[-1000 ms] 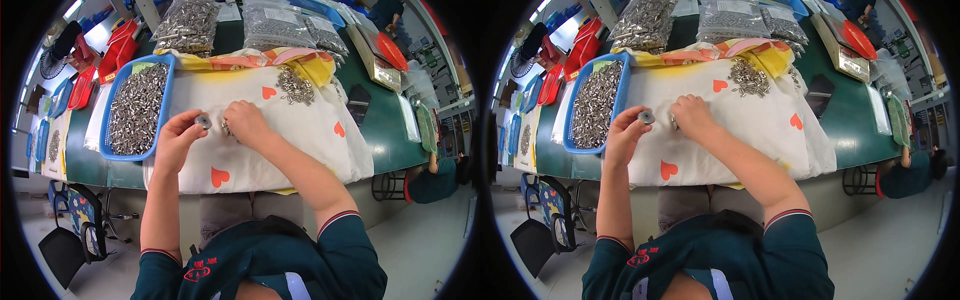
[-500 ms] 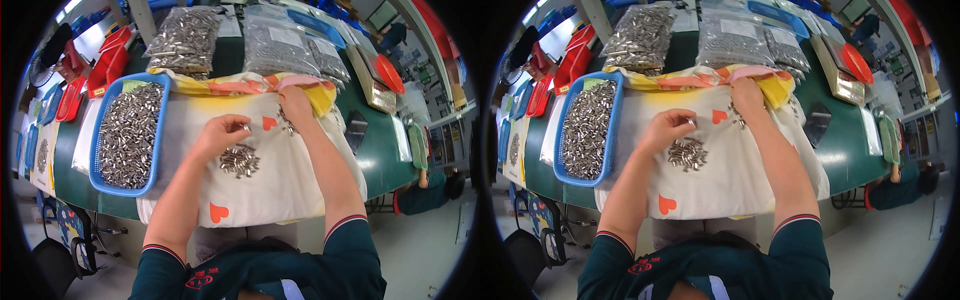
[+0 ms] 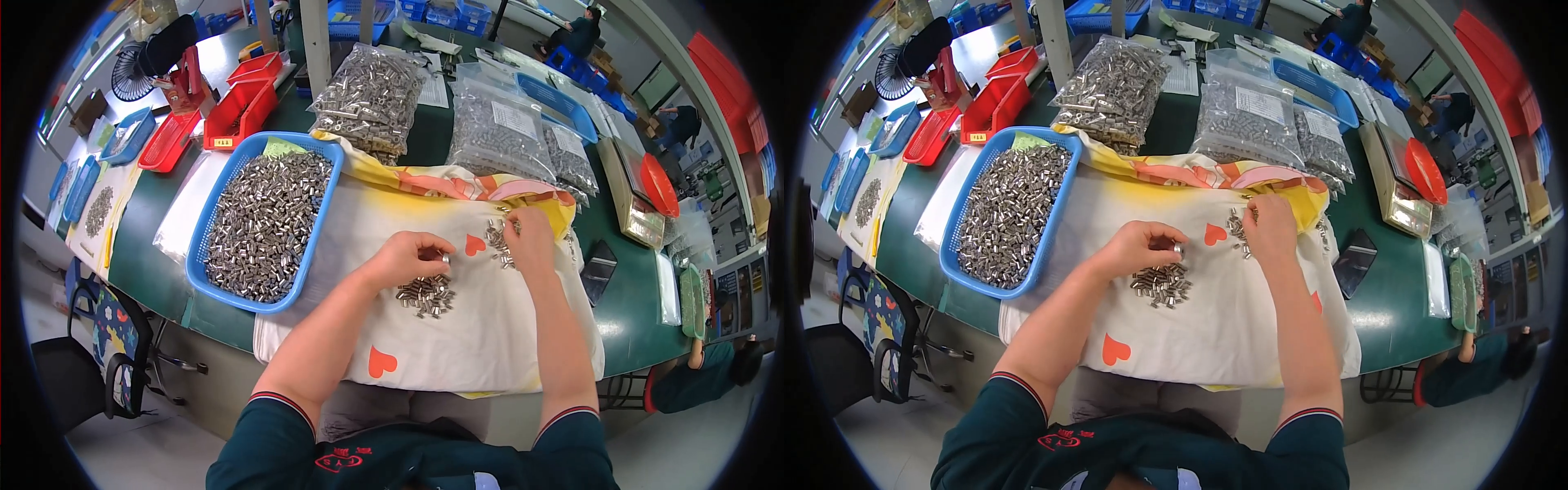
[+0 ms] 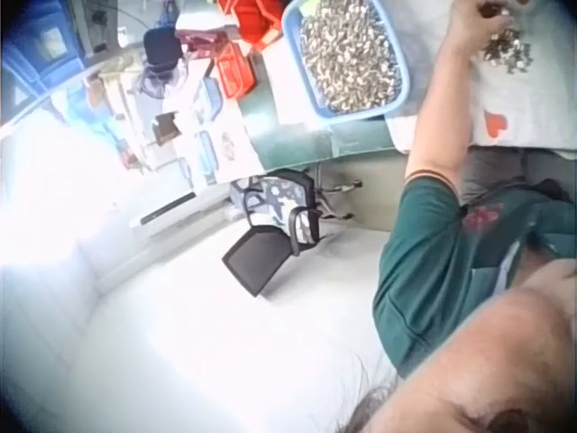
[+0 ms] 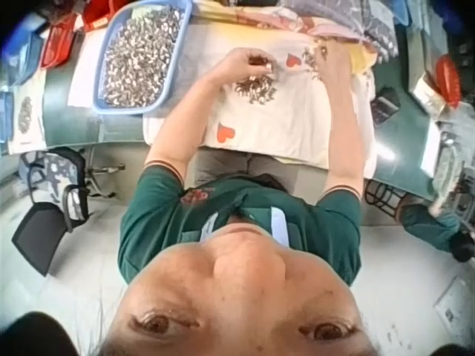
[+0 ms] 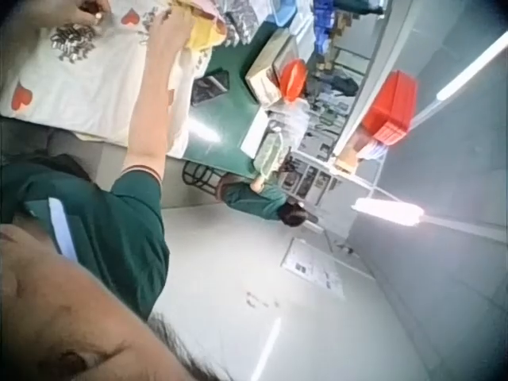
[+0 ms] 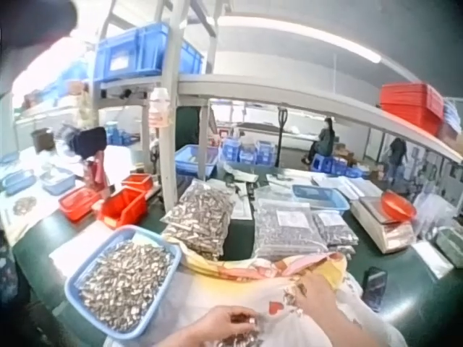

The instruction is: Sorting and inspecting small metal hardware components at a workbench.

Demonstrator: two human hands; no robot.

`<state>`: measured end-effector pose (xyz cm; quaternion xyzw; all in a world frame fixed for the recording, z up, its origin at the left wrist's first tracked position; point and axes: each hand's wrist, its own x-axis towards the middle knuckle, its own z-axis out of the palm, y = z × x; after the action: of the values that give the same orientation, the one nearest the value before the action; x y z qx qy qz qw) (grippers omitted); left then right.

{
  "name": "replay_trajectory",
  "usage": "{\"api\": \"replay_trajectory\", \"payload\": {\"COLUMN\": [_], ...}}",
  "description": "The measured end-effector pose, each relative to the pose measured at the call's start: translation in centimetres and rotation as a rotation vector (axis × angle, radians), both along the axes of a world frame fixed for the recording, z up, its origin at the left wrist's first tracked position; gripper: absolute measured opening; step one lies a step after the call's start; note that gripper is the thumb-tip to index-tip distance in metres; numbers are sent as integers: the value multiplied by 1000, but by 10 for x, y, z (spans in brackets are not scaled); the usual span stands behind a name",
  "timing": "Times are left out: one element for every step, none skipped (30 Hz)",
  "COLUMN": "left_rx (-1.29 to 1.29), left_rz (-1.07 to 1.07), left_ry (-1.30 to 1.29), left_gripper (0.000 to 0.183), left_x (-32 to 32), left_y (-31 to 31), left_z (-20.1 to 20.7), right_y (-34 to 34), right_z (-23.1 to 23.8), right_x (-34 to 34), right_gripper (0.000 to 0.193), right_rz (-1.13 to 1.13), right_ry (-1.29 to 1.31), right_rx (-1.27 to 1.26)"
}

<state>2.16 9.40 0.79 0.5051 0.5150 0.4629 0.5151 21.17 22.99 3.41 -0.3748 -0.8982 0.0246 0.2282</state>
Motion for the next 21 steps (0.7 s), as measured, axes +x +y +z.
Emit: {"api": "replay_trajectory", "payload": {"left_rx": [-18,-18,-6,5,5,24,42,40,34,28,26,-9,-43,-46,-70,-95,-97,-93,-89,-92,-77], "left_rz": [42,46,73,97,94,108,123,119,96,73,76,87,97,95,74,54,51,50,50,51,34], "left_ry": [-72,-70,-239,-407,-405,-438,-472,-473,-484,-495,-497,-500,-502,-506,-476,-447,-447,-463,-478,-479,-492], "left_gripper": [27,27,28,30,30,31,32,32,32,32,32,32,32,32,32,33,33,32,32,32,31], "left_x": [-1,-3,-4,-5,-5,-3,-2,-2,-3,-4,-4,-2,-1,0,0,0,1,1,2,2,1], "left_y": [1,1,2,3,3,4,6,8,8,8,7,7,7,6,5,4,3,2,1,0,0], "left_z": [-3,-5,-8,-8,-8,-6,-6,-8,-9,-9,-10,-7,-5,-5,-4,-4,-2,0,0,-1,-2], "right_y": [-12,-25,-40,-52,-61,-67,-71,-74,-76,-78,-80,-81,-82,-81,-80,-79,-78,-76,-75,-76,-76], "right_z": [5,7,7,4,-1,-8,-13,-15,-17,-18,-18,-17,-16,-18,-20,-21,-21,-21,-21,-20,-17], "right_x": [-3,-9,-16,-22,-29,-33,-36,-37,-38,-38,-38,-37,-35,-32,-31,-30,-28,-26,-25,-24,-24], "right_gripper": [9,9,9,9,9,10,11,11,11,11,11,11,10,10,10,10,10,10,10,10,10], "right_rz": [-53,-49,-4,42,41,95,150,146,155,163,163,182,200,195,224,251,248,237,227,226,210], "right_ry": [214,216,446,675,678,736,794,795,858,921,918,948,978,976,914,852,853,805,757,756,753], "right_rx": [-126,-126,-408,-689,-688,-732,-775,-773,-839,-904,-908,-942,-976,-976,-939,-901,-901,-895,-889,-891,-915]}}
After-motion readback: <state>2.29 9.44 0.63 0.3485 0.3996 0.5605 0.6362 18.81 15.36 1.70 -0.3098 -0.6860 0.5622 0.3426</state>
